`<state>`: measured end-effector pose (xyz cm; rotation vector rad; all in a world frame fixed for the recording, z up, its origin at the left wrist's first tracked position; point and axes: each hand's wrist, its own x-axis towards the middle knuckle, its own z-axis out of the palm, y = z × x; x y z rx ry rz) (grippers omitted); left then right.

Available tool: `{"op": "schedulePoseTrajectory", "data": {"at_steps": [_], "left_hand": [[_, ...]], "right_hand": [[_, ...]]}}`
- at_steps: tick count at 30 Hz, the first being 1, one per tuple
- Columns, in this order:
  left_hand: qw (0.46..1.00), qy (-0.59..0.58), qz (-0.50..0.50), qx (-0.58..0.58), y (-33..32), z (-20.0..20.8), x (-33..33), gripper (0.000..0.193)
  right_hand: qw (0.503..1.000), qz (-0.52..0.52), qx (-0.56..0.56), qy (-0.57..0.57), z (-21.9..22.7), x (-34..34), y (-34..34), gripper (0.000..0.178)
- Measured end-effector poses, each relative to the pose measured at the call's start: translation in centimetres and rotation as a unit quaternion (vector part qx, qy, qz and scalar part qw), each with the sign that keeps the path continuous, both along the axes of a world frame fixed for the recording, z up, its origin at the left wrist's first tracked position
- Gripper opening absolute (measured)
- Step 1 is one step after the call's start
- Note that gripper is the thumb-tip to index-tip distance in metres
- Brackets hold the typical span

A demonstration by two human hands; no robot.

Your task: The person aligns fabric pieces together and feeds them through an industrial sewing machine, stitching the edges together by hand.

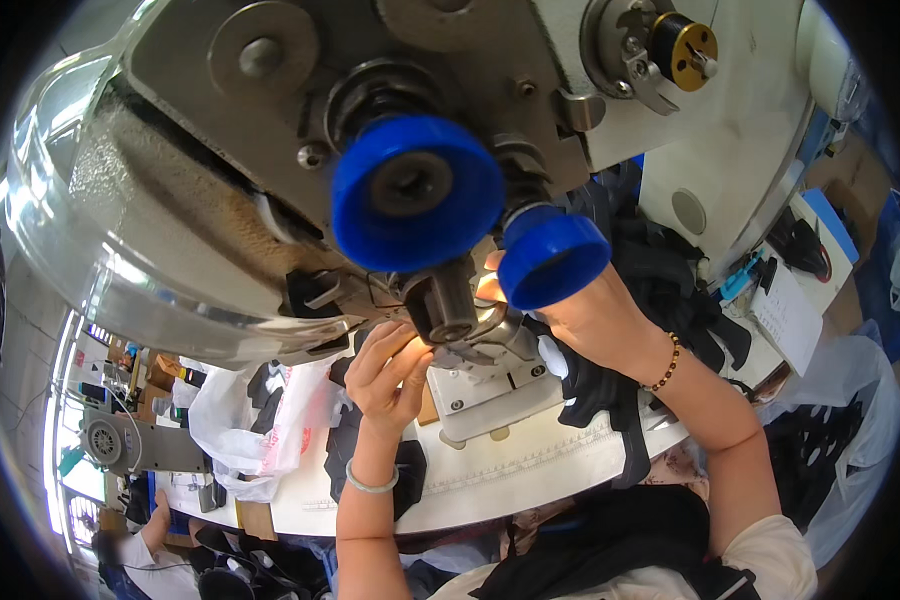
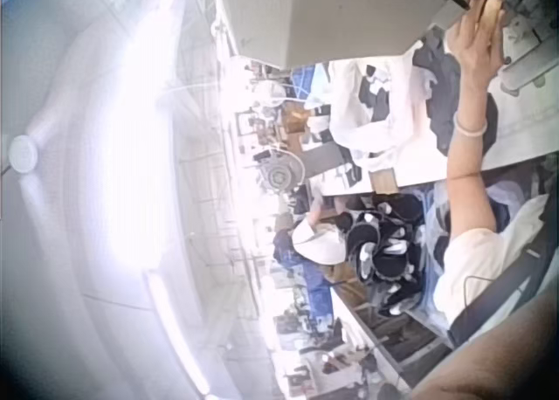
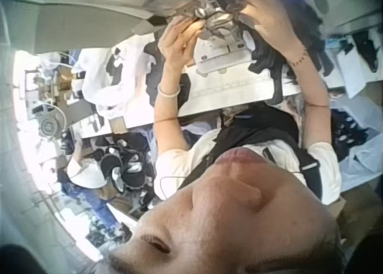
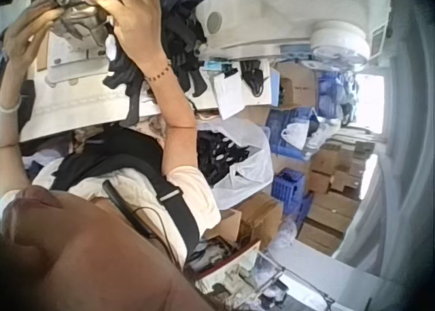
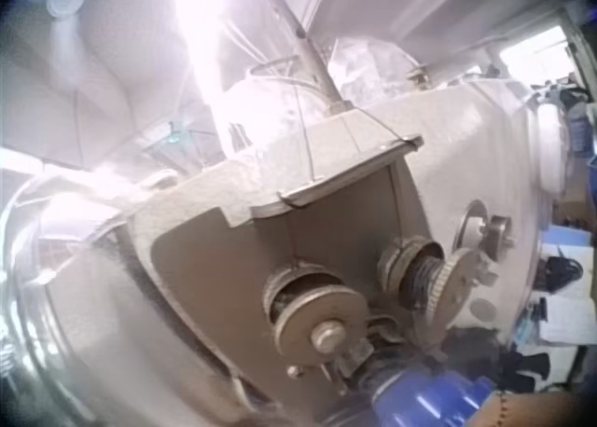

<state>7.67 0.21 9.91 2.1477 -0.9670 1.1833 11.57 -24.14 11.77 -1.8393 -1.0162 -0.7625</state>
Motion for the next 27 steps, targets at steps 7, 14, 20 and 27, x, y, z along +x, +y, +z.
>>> {"op": "schedulePoseTrajectory", "data": {"at_steps": [7, 14, 20, 27], "left_hand": [[1.0, 0.013, 0.011, -0.013, -0.4, 0.0, -0.2, 0.015], [1.0, -0.001, 0.009, -0.001, -0.6, 0.3, 0.1, 0.021], [1.0, 0.005, 0.016, -0.012, -0.5, -0.1, -0.1, 0.019], [0.997, -0.035, 0.062, -0.002, -0.6, 0.1, 0.0, 0.022]], "right_hand": [[0.999, 0.009, -0.051, -0.006, -0.8, 0.4, -0.6, 0.034], [0.998, 0.035, 0.049, -0.008, 0.0, 0.5, 0.3, 0.033], [0.999, 0.028, 0.034, 0.003, -0.2, 0.6, 0.1, 0.033], [0.998, 0.018, 0.057, -0.017, -0.8, 0.8, -1.3, 0.024]]}}
